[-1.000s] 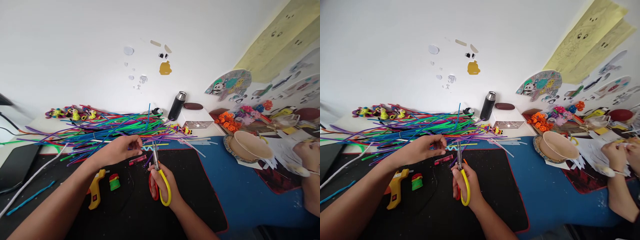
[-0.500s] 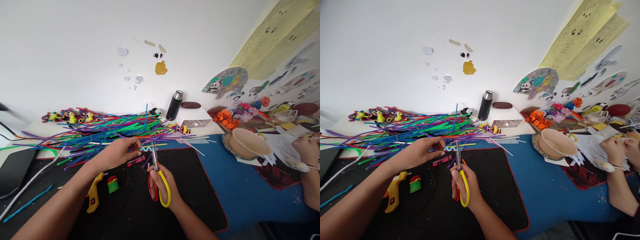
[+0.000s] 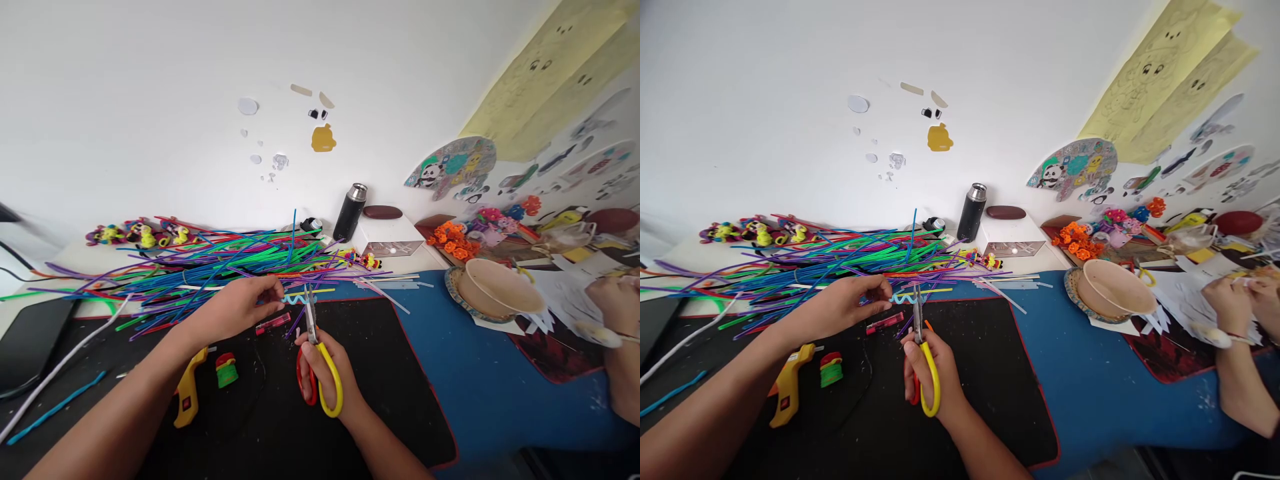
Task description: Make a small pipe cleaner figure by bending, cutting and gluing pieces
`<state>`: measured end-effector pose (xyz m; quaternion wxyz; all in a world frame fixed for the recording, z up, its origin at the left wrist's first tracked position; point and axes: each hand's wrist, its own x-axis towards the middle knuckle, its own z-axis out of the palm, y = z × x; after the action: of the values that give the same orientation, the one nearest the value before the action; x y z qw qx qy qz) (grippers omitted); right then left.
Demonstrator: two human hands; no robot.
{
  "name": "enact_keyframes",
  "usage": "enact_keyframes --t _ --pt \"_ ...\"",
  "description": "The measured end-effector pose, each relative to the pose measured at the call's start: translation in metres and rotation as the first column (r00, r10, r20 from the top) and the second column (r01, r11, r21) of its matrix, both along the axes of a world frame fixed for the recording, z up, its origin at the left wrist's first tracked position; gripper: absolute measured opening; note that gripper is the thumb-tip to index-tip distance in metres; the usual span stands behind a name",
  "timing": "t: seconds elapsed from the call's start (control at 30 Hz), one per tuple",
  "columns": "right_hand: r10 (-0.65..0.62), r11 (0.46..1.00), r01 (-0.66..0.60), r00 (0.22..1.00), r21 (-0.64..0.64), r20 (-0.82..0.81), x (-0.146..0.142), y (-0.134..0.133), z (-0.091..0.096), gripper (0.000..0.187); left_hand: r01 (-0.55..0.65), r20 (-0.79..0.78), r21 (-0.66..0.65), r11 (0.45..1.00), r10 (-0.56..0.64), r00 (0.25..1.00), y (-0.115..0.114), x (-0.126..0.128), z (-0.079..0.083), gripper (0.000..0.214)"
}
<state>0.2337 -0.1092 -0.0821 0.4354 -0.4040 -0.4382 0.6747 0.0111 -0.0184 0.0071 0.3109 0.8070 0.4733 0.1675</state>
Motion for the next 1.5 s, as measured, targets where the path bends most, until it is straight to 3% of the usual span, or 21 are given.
enact_keyframes --t 0.77,1.5 --pt "0.005 1.0 -0.005 1.0 -0.004 0.012 -0.0002 -0.0012 0.0028 0.051 0.013 -0.017 0.001 1.0 -0.013 1.0 -0.0011 0.0004 0.0035 0.016" --pt "0.021 1.0 -0.021 1.0 -0.013 0.019 0.0002 -0.001 0.0062 0.051 0.032 0.006 -0.05 0.998 -0.032 0.999 -0.0012 -0.003 0.0049 0.032"
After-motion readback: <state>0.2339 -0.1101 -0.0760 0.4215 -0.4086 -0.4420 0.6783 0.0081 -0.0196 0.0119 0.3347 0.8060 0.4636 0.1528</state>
